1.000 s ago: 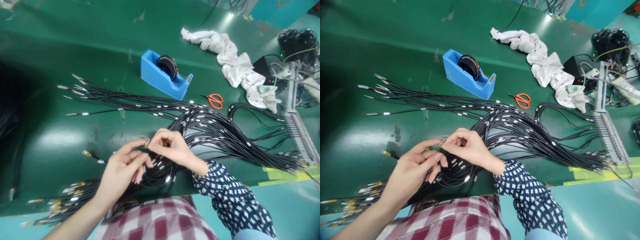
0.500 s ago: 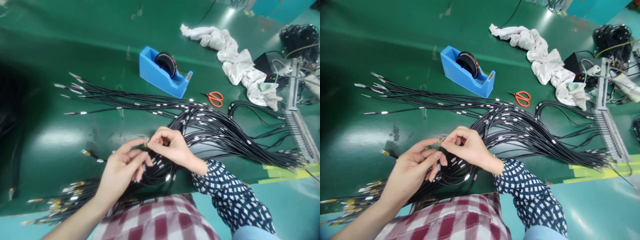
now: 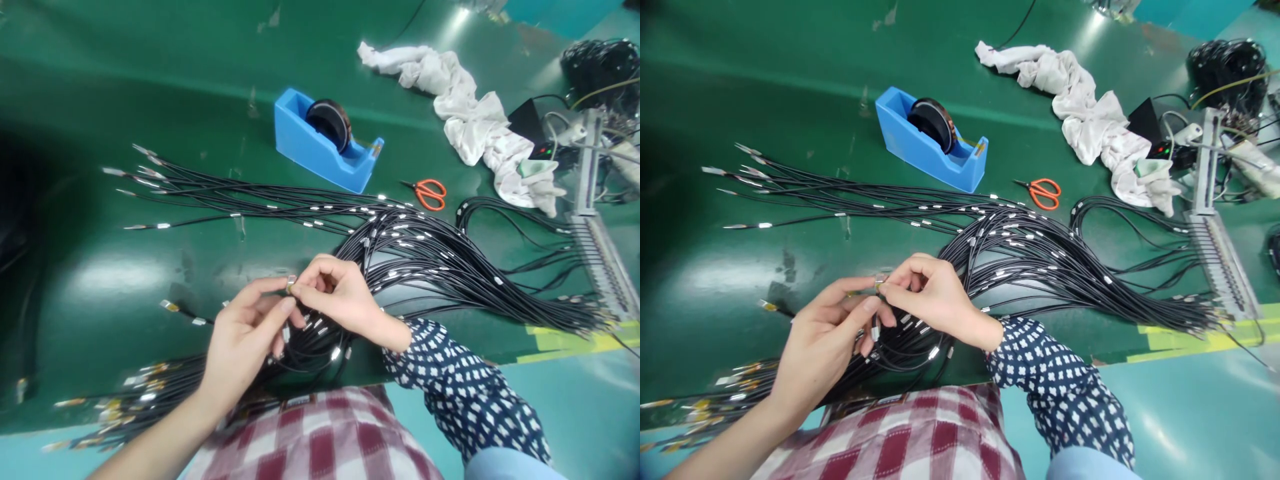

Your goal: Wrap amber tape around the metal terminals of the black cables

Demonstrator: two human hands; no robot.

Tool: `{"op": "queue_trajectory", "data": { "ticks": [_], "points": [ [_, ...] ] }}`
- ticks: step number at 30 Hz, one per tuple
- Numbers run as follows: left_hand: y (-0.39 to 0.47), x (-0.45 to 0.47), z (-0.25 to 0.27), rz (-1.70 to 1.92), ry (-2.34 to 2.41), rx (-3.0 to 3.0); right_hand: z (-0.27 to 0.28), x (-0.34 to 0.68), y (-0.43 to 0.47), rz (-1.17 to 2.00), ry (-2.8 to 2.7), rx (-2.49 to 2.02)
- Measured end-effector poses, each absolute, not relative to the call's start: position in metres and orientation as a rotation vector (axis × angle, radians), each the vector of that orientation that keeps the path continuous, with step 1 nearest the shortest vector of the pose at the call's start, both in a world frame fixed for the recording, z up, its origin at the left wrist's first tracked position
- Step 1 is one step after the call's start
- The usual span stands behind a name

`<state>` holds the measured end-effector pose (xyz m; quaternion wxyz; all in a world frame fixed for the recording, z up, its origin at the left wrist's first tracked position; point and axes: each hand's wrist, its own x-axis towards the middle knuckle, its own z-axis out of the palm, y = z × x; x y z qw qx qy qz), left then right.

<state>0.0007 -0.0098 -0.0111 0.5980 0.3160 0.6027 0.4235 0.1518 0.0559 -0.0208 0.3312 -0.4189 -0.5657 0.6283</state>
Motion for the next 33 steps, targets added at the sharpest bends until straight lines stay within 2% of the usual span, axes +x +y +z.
{"op": "queue_trajectory", "data": {
  "ticks": [6,15,26,33],
  "points": [
    [-0.004,0.001,-0.012,1.093,1.494,0.772,-0.021,0.149,0.051,1.583,-1.5,-1.084],
    [-0.004,-0.006,-0.013,0.957,1.342,0.581,-0.021,0.151,0.054,1.544,-1.554,-1.075],
    [-0.001,-0.011,-0.014,0.912,1.245,0.506,-0.021,0.157,0.063,1.712,-1.525,-0.84],
    [-0.003,-0.009,-0.012,0.922,1.22,0.526,-0.026,0.156,0.064,1.753,-1.462,-0.842]
  ]
}}
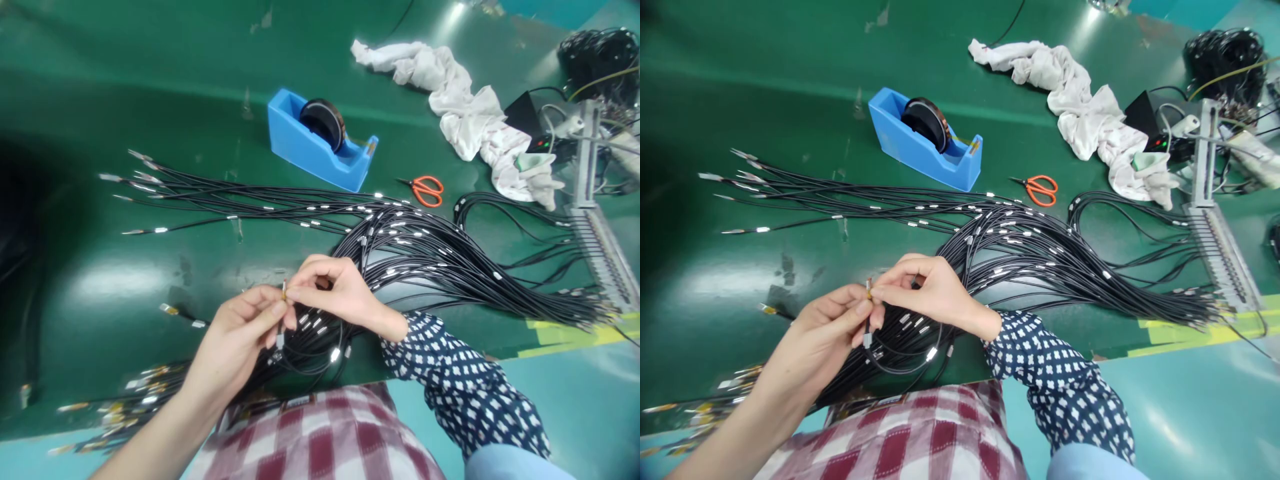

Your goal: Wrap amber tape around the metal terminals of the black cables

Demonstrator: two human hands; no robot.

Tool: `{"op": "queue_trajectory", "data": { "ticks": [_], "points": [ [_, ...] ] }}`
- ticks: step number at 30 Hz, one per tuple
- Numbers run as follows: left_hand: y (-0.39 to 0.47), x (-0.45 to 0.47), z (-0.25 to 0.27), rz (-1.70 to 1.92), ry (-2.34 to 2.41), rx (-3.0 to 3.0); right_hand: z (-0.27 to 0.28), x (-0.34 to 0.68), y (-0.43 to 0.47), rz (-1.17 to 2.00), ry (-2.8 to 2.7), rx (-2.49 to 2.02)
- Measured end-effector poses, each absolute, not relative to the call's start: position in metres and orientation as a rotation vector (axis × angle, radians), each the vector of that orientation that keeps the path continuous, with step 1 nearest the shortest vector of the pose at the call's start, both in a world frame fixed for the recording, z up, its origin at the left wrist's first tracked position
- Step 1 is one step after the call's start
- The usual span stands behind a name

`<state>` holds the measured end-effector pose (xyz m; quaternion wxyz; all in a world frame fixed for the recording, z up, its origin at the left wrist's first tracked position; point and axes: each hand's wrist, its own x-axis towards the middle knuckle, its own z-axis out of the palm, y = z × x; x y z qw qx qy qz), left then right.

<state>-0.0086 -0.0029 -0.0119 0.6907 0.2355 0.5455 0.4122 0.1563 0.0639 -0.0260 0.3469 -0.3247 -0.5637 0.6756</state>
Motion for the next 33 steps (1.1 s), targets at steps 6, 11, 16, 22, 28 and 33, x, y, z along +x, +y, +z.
{"op": "queue_trajectory", "data": {
  "ticks": [6,11,16,22,28,33],
  "points": [
    [-0.003,-0.005,-0.012,0.936,1.199,0.551,-0.029,0.157,0.066,1.857,-1.408,-0.847],
    [-0.004,-0.005,-0.013,0.94,1.158,0.591,-0.025,0.158,0.069,1.958,-1.358,-0.818],
    [-0.005,-0.005,-0.014,0.896,1.121,0.612,-0.02,0.159,0.071,1.992,-1.363,-0.758],
    [-0.006,-0.006,-0.02,0.892,1.334,0.777,-0.018,0.158,0.063,1.72,-1.485,-0.89],
    [-0.008,-0.008,-0.022,0.934,1.376,0.849,-0.013,0.157,0.059,1.451,-1.64,-0.881],
    [-0.007,-0.009,-0.017,0.946,1.26,0.746,-0.016,0.16,0.067,1.852,-1.468,-0.773]
  ]
}}
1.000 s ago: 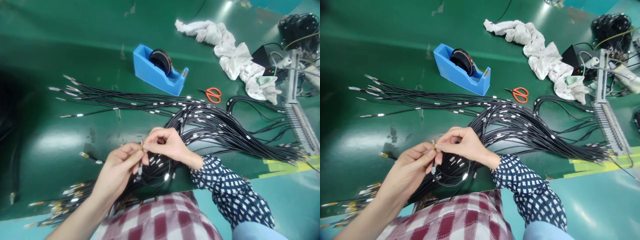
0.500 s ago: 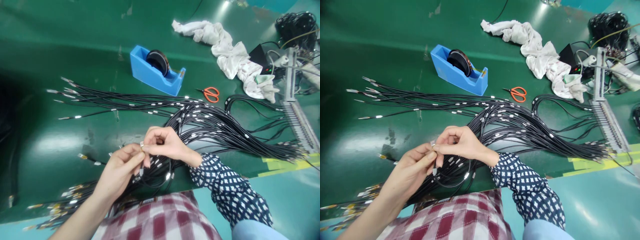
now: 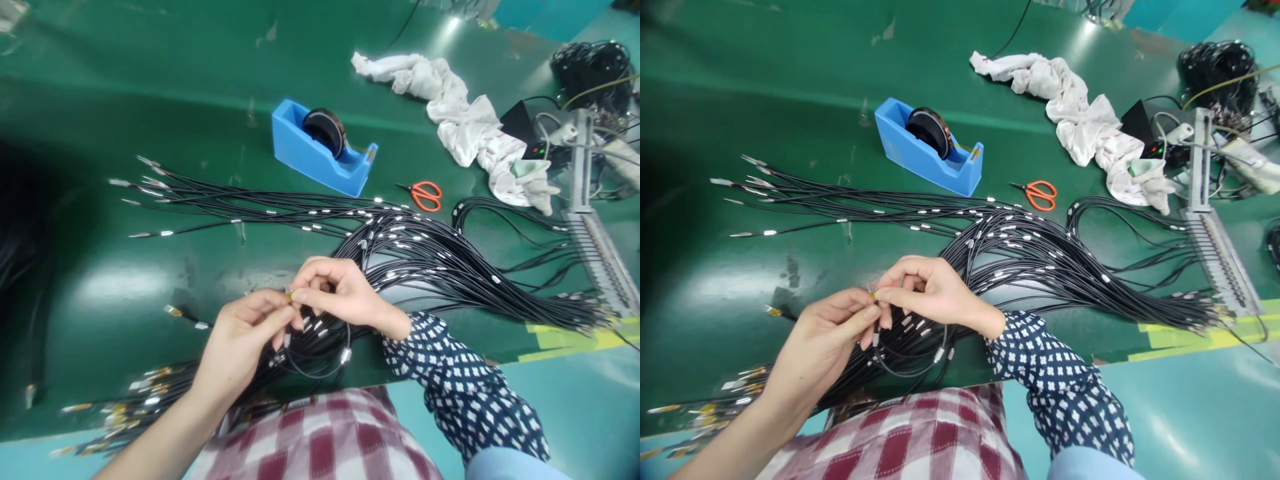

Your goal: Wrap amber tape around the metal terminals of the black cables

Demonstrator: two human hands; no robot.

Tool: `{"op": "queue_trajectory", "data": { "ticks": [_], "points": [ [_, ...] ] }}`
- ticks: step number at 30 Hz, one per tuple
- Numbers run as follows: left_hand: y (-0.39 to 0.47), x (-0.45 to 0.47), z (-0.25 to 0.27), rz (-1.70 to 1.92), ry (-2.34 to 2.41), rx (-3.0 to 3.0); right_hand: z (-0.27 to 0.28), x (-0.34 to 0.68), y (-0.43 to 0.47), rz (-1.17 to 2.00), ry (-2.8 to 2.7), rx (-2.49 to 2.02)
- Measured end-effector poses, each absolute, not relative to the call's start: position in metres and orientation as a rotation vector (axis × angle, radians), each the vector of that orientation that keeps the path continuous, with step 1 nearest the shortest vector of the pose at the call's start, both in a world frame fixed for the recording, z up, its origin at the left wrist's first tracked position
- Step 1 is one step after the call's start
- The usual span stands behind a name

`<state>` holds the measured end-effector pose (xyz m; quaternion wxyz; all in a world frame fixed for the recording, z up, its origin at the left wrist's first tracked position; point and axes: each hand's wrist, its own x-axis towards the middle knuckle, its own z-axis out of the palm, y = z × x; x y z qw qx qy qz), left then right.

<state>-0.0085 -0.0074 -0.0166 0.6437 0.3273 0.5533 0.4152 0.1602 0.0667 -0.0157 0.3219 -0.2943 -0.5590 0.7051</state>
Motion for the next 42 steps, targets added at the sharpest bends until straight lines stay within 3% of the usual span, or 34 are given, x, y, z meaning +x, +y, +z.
{"op": "queue_trajectory", "data": {
  "ticks": [21,24,28,31,37,42],
  "points": [
    [-0.001,-0.008,-0.017,0.754,0.969,0.626,-0.017,0.17,0.083,2.149,-1.577,-0.49],
    [-0.006,-0.016,-0.019,0.751,1.061,0.712,-0.015,0.17,0.092,1.895,-1.843,-0.619],
    [-0.019,-0.037,-0.024,0.732,1.441,1.021,-0.019,0.169,0.128,0.947,-2.278,-1.092],
    [-0.031,-0.054,-0.026,0.665,1.826,1.361,-0.03,0.166,0.157,0.523,-2.458,-1.311],
    [-0.033,-0.07,-0.016,0.76,1.829,1.323,-0.032,0.169,0.17,0.475,-2.499,-1.202],
    [0.002,-0.065,-0.013,1.075,1.513,0.85,-0.013,0.202,0.149,0.743,-2.437,-0.924]
  ]
}}
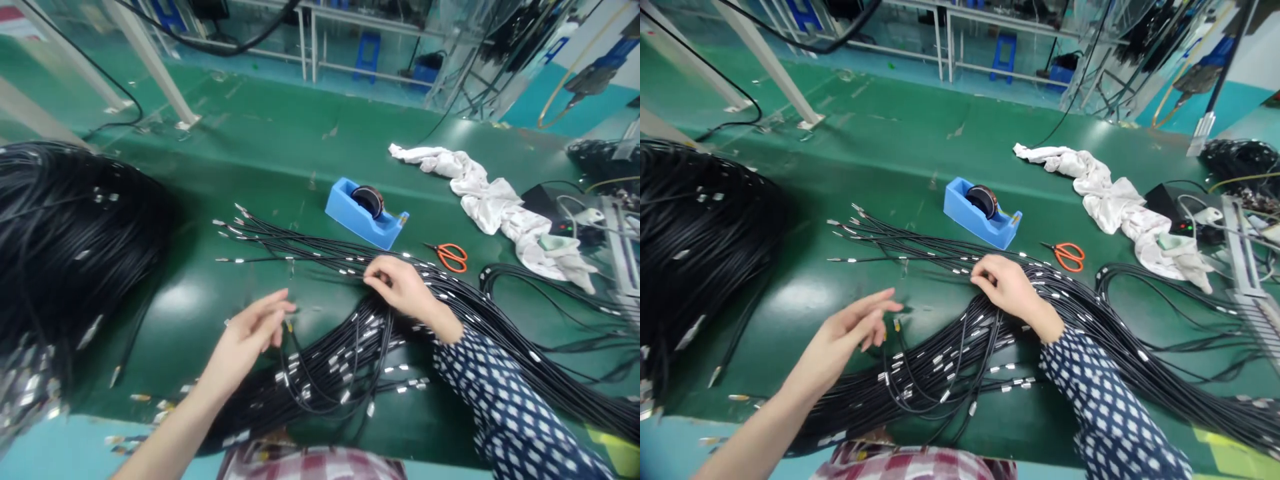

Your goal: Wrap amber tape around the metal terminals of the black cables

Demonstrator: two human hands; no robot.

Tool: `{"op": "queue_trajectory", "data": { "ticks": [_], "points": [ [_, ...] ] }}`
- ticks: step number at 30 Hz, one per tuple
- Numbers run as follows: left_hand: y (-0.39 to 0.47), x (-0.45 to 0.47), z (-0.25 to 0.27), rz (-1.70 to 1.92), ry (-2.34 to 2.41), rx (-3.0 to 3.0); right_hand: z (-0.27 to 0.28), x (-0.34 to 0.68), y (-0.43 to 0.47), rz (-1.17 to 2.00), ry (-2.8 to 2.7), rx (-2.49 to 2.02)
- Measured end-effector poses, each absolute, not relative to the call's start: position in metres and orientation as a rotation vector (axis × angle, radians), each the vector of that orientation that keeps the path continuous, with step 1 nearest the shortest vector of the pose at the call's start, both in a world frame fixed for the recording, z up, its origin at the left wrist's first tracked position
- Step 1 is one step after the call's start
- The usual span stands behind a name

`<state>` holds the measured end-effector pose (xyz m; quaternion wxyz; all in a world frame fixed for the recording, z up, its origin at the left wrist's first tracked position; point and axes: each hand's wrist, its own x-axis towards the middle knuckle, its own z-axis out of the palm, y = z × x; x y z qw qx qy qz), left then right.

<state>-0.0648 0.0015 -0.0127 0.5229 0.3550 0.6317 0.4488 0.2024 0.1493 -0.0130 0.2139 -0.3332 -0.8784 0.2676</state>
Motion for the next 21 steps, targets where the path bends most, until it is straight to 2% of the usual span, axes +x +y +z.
{"op": "queue_trajectory", "data": {
  "ticks": [5,9,16,21],
  "points": [
    [0.034,-0.059,-0.011,1.268,1.159,0.407,-0.003,0.243,0.121,0.946,-2.529,-0.833],
    [0.037,-0.047,-0.005,1.339,1.085,0.412,0.004,0.258,0.109,1.004,-2.665,-0.849],
    [0.005,-0.002,-0.001,0.747,1.011,0.717,0.024,0.219,0.095,1.137,-2.304,-0.969],
    [-0.005,0.011,-0.004,0.634,1.03,0.741,0.029,0.188,0.095,1.367,-2.02,-0.975]
  ]
}}
